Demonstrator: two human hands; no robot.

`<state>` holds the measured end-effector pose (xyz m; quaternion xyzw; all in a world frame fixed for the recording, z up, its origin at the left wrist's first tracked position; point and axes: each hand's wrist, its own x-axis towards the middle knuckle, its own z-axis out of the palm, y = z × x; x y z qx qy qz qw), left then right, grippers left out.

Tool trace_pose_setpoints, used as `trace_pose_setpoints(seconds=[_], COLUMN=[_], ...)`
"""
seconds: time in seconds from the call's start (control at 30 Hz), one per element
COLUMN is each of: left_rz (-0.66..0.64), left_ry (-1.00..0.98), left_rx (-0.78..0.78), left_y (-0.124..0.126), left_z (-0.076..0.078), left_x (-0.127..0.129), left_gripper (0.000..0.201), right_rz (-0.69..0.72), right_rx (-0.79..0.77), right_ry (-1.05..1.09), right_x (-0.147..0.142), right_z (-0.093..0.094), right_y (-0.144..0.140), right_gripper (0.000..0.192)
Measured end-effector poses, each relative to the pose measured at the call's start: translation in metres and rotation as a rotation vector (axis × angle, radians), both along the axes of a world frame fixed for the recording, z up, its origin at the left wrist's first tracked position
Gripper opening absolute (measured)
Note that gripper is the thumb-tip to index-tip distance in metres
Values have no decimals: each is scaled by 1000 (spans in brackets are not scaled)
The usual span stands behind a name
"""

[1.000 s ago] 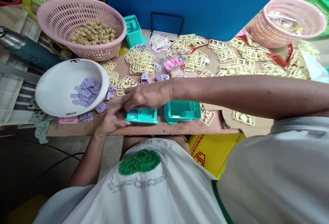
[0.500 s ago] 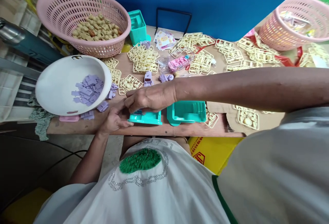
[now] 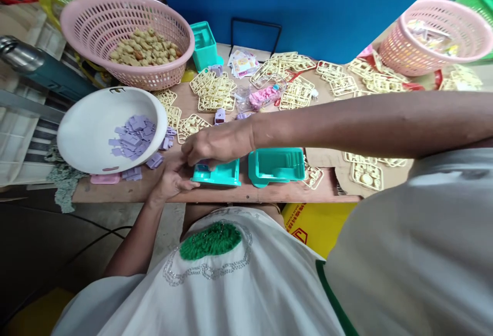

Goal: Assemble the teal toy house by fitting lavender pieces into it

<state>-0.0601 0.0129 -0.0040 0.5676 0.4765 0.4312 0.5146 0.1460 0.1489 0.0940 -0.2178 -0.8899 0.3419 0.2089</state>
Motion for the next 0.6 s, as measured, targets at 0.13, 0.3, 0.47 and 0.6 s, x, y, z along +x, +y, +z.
trace_pose_setpoints(seconds=[0.13, 0.3, 0.47, 0.6], left_rz=[-16, 17, 33, 59], left_ry=[-8, 3, 26, 86], left_rx=[26, 50, 59, 97], left_y=[0, -1, -6, -11], left_z=[5, 7, 6, 5], left_x=[1, 1, 2, 7], left_gripper=[74, 84, 97, 99], right_rz=[727, 716, 248, 42], right_rx=[61, 139, 79, 75], right_ry=[-177, -177, -18, 19], right_x=[-6, 0, 39, 52], right_z=[33, 26, 15, 3], right_y=[5, 6, -13, -44], right_gripper=[9, 17, 41, 39])
